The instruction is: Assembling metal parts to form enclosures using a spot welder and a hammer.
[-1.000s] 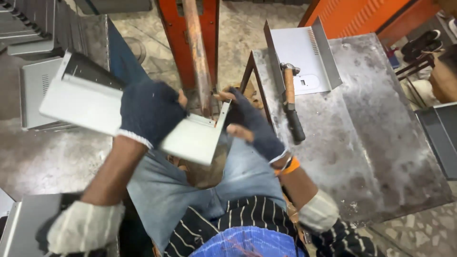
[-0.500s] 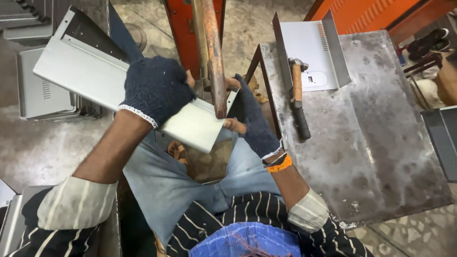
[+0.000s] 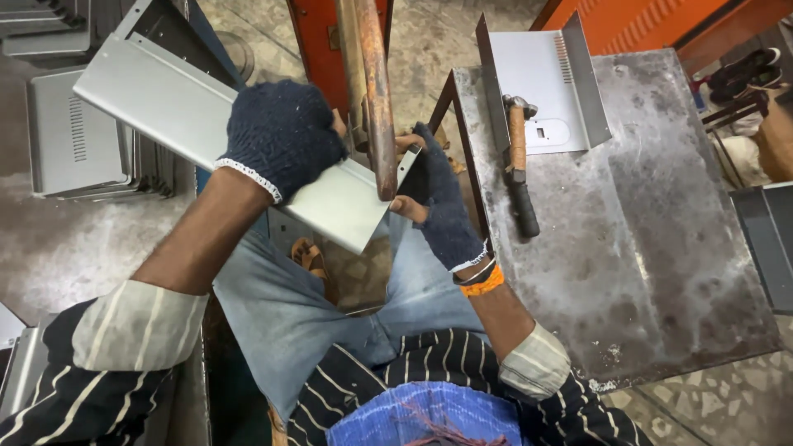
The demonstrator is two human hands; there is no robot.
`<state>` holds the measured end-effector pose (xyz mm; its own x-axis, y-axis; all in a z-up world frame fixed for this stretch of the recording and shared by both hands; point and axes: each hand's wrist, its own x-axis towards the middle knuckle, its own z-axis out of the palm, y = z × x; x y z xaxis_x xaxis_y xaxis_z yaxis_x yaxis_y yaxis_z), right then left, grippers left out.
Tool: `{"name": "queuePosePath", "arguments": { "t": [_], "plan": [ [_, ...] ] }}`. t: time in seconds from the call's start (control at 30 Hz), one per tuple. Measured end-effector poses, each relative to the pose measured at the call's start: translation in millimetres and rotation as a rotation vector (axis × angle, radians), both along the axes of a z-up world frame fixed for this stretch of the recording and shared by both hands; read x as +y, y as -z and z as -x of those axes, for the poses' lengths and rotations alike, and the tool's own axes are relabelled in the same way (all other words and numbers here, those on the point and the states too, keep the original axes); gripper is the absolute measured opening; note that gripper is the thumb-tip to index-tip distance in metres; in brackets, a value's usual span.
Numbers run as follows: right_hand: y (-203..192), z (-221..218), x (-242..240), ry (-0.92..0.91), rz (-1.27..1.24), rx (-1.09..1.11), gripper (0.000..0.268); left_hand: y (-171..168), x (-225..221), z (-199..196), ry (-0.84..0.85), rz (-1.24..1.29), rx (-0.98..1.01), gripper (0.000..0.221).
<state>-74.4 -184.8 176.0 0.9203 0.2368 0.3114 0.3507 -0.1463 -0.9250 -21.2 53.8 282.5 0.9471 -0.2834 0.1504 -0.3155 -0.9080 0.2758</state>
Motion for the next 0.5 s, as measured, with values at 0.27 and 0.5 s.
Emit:
{"name": "queuePosePath", "arguments": {
  "t": [0.27, 0.5],
  "plan": [
    [-5, 3, 0, -0.018, -0.042, -0.012, 0.091, 6, -2, 4, 0.014, -0.015, -0.134, 0.023],
    [-2, 11, 1, 0.058, 0.064, -0.005, 0.091, 8, -1, 7, 0.064, -0.061, -0.116, 0.019]
  ]
}}
